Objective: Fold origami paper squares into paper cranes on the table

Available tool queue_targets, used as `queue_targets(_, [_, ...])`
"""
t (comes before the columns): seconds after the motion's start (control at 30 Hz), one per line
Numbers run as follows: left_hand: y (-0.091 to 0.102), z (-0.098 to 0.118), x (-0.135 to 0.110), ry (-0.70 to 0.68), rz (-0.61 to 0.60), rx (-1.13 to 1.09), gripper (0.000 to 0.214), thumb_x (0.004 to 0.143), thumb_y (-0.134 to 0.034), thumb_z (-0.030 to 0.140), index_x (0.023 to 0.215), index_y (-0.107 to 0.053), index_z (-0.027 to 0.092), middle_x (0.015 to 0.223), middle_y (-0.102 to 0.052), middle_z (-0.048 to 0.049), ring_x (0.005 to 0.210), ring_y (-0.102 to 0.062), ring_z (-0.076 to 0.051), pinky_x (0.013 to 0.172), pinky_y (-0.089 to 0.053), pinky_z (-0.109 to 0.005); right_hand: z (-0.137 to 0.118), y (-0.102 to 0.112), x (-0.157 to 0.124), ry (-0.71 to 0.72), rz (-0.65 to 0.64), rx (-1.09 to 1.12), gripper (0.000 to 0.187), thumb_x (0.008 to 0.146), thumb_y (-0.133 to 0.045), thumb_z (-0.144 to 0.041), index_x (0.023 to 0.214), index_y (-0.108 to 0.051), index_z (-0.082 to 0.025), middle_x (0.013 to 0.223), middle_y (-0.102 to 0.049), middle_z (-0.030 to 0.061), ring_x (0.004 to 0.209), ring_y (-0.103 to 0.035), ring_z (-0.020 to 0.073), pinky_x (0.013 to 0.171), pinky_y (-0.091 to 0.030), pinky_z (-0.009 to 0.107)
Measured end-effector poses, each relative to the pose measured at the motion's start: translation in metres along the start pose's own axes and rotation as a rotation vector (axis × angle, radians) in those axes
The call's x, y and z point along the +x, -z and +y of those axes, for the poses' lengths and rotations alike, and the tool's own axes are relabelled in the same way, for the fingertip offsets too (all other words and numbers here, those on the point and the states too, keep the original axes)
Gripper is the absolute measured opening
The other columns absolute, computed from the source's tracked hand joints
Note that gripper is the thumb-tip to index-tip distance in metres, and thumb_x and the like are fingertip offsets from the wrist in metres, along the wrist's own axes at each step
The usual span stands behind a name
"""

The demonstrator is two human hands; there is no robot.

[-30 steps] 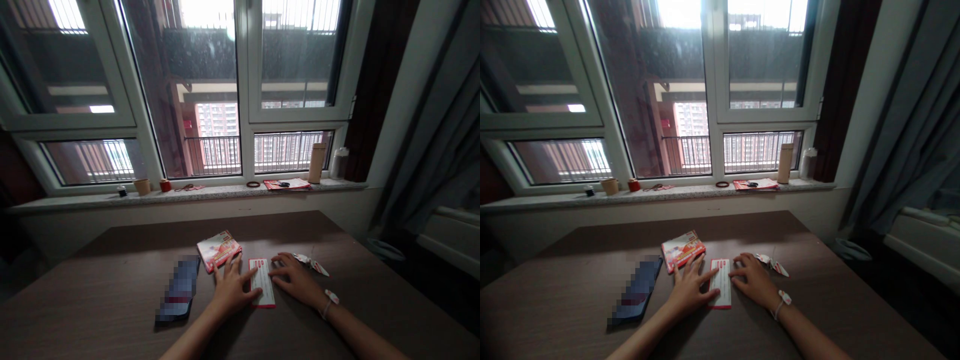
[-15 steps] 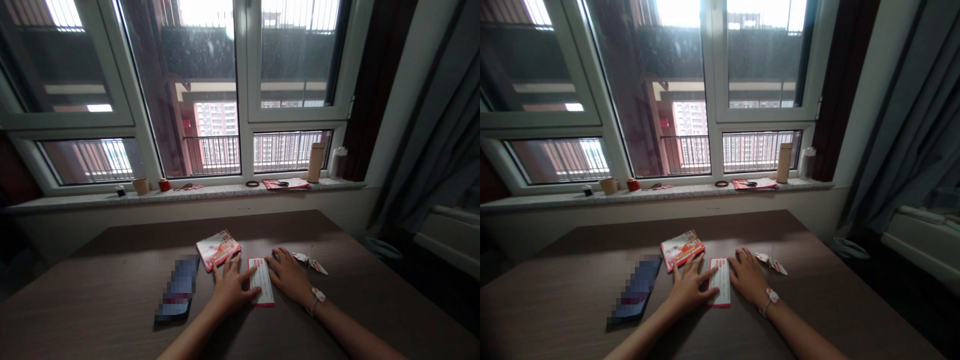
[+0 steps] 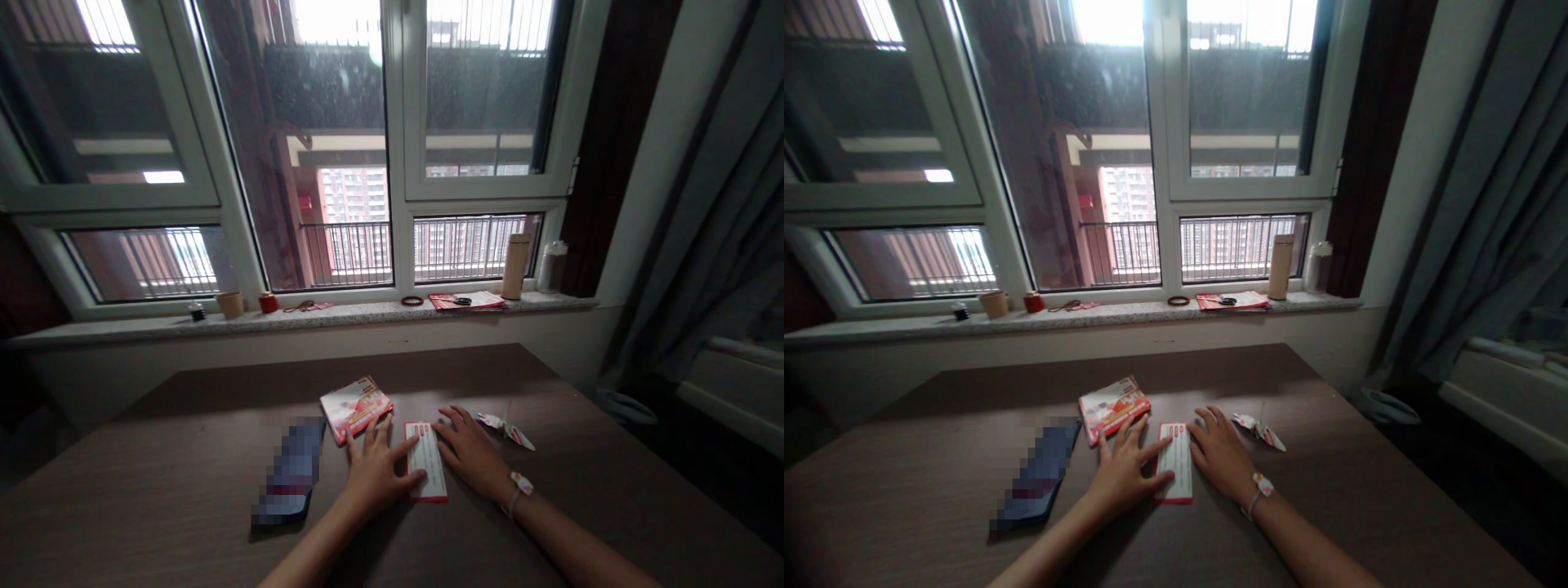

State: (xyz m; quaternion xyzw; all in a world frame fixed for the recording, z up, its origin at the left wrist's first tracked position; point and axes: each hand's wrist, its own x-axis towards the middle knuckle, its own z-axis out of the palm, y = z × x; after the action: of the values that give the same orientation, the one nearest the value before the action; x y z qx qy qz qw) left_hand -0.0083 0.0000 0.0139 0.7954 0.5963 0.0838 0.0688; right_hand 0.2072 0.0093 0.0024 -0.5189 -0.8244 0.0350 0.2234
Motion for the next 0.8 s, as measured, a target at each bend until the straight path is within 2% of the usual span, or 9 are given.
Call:
queue_targets(0.1, [0.001, 0.001, -0.001, 0.003, -0.005, 0.0, 0.063, 0.072, -0.05, 0.075, 0.13, -0.044, 0.052, 0.156, -0.021, -0.002, 0.143, -0.008, -0.039, 0.102, 0.005, -0.073, -0.001, 0.001, 0.0, 0.023, 0.032, 0.013, 0.033, 0.093, -0.044, -0.032, 0.122, -0.058, -0.025, 0.138, -0.045, 0.0075, 0.134, -0.031, 0.0264, 0.112, -0.028, 0.044])
queue_targets(0.2, [0.003, 0.002, -0.002, 0.014, -0.027, 0.002, 0.064, 0.072, -0.05, 0.074, 0.131, -0.044, 0.051, 0.157, -0.02, -0.0019, 0.143, -0.007, -0.038, 0.103, 0.006, -0.071, -0.001, 0.001, 0.002, 0.032, 0.038, 0.033, 0.027, 0.093, -0.044, -0.031, 0.108, -0.066, -0.024, 0.129, -0.053, 0.0065, 0.131, -0.035, 0.0253, 0.11, -0.031, 0.042])
queue_targets(0.3, [0.004, 0.004, -0.003, 0.02, -0.034, 0.007, 0.064, 0.073, -0.05, 0.073, 0.132, -0.044, 0.049, 0.157, -0.02, -0.0012, 0.143, -0.006, -0.039, 0.104, 0.006, -0.071, 0.0, 0.002, 0.005, 0.01, 0.021, 0.046, 0.023, 0.089, -0.051, -0.033, 0.101, -0.069, -0.024, 0.122, -0.057, 0.0066, 0.128, -0.037, 0.026, 0.109, -0.031, 0.042])
queue_targets(0.4, [0.004, 0.004, -0.002, 0.022, -0.024, 0.002, 0.063, 0.073, -0.05, 0.072, 0.132, -0.045, 0.049, 0.157, -0.02, -0.0013, 0.143, -0.006, -0.039, 0.104, 0.005, -0.071, 0.001, 0.007, 0.007, -0.003, -0.032, 0.056, 0.023, 0.085, -0.058, -0.038, 0.101, -0.071, -0.027, 0.124, -0.056, 0.006, 0.129, -0.035, 0.0274, 0.11, -0.029, 0.043])
queue_targets(0.63, [0.004, 0.003, -0.002, 0.01, -0.01, -0.025, 0.063, 0.072, -0.051, 0.072, 0.13, -0.047, 0.048, 0.156, -0.023, -0.0033, 0.143, -0.009, -0.039, 0.103, 0.007, -0.072, 0.004, 0.02, 0.0, 0.024, -0.151, 0.125, 0.047, 0.075, -0.067, -0.045, 0.119, -0.063, -0.029, 0.136, -0.048, 0.0063, 0.132, -0.032, 0.0282, 0.111, -0.027, 0.042])
queue_targets(0.8, [0.005, 0.005, -0.003, 0.032, -0.028, -0.009, 0.065, 0.072, -0.051, 0.072, 0.132, -0.046, 0.047, 0.156, -0.022, -0.0038, 0.143, -0.007, -0.038, 0.104, 0.008, -0.07, 0.007, 0.024, -0.007, 0.017, -0.246, 0.177, 0.067, 0.069, -0.069, -0.054, 0.13, -0.055, -0.03, 0.144, -0.041, 0.0072, 0.137, -0.025, 0.0302, 0.114, -0.021, 0.045])
